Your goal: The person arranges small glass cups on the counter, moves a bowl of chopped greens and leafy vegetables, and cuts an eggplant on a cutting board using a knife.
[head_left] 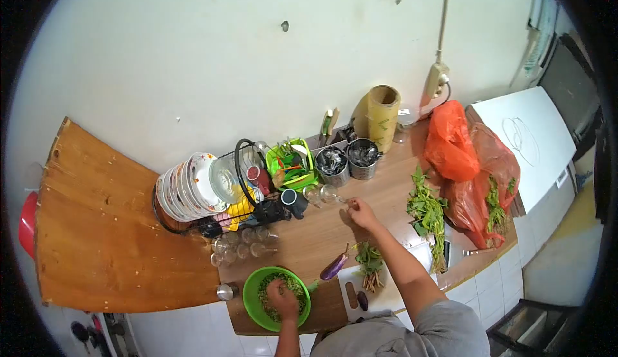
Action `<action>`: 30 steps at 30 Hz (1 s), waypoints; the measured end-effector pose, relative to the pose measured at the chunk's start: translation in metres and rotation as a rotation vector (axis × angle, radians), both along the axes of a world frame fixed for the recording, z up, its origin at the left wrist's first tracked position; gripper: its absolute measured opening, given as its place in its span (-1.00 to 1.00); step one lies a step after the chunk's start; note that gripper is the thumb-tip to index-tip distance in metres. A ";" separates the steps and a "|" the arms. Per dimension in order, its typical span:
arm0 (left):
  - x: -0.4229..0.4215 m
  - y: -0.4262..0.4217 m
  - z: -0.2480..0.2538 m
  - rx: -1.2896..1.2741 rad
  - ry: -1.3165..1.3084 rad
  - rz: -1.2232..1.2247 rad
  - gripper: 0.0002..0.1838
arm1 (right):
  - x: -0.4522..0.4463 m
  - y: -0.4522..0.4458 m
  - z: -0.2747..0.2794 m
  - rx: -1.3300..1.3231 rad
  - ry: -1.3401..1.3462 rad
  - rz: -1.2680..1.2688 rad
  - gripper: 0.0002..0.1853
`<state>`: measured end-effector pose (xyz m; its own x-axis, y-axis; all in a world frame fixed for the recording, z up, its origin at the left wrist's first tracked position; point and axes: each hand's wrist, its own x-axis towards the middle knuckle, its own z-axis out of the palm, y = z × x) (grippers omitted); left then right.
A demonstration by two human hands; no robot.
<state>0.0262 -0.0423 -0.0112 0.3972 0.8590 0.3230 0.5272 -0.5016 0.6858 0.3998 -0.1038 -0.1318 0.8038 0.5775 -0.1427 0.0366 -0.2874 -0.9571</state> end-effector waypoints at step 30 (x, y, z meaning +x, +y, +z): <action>-0.064 -0.062 -0.006 -0.404 -0.046 -0.117 -0.87 | -0.058 0.012 0.005 -0.162 -0.226 -0.017 -0.85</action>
